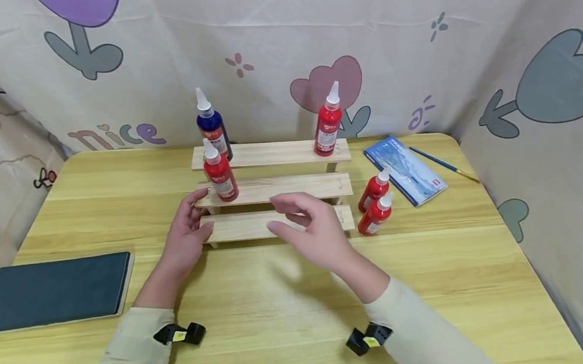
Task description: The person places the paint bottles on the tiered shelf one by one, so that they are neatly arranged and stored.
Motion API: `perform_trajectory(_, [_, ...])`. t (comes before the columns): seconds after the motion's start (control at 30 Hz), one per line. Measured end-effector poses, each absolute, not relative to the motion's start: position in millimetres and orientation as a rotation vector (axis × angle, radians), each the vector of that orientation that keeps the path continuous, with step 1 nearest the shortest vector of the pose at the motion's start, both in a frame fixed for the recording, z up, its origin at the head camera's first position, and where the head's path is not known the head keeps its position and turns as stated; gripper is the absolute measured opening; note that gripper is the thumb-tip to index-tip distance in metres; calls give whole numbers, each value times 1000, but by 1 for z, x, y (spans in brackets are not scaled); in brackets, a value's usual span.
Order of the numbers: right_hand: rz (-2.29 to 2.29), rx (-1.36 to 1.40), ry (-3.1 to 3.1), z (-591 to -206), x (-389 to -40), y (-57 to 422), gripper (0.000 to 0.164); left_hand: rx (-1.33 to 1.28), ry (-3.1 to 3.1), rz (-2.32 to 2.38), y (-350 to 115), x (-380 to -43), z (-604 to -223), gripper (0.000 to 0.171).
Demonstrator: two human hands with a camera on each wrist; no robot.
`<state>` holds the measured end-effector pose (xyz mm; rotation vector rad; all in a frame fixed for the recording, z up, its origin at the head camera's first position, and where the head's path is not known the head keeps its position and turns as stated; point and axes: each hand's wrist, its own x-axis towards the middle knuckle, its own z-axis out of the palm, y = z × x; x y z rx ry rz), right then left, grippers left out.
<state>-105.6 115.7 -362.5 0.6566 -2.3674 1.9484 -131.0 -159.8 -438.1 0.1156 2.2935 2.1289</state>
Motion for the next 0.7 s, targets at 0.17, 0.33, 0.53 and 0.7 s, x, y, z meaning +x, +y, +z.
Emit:
perform_trajectory(0.17, [1946, 612, -2369, -366, -90, 138, 38, 109, 2298, 2129, -160, -132, -439, 68])
perform_trajectory(0.33, [1962, 559, -2346, -374, -73, 160, 38, 117, 2293, 2138, -160, -133, -440, 68])
perform_trajectory(0.53, [1952, 430, -2357, -383, -54, 186, 35, 107, 2288, 2139, -159, -132, -440, 68])
perform_trajectory(0.7, [1900, 331, -2366, -387, -44, 210, 34, 110, 2282, 2143, -159, -132, -440, 68])
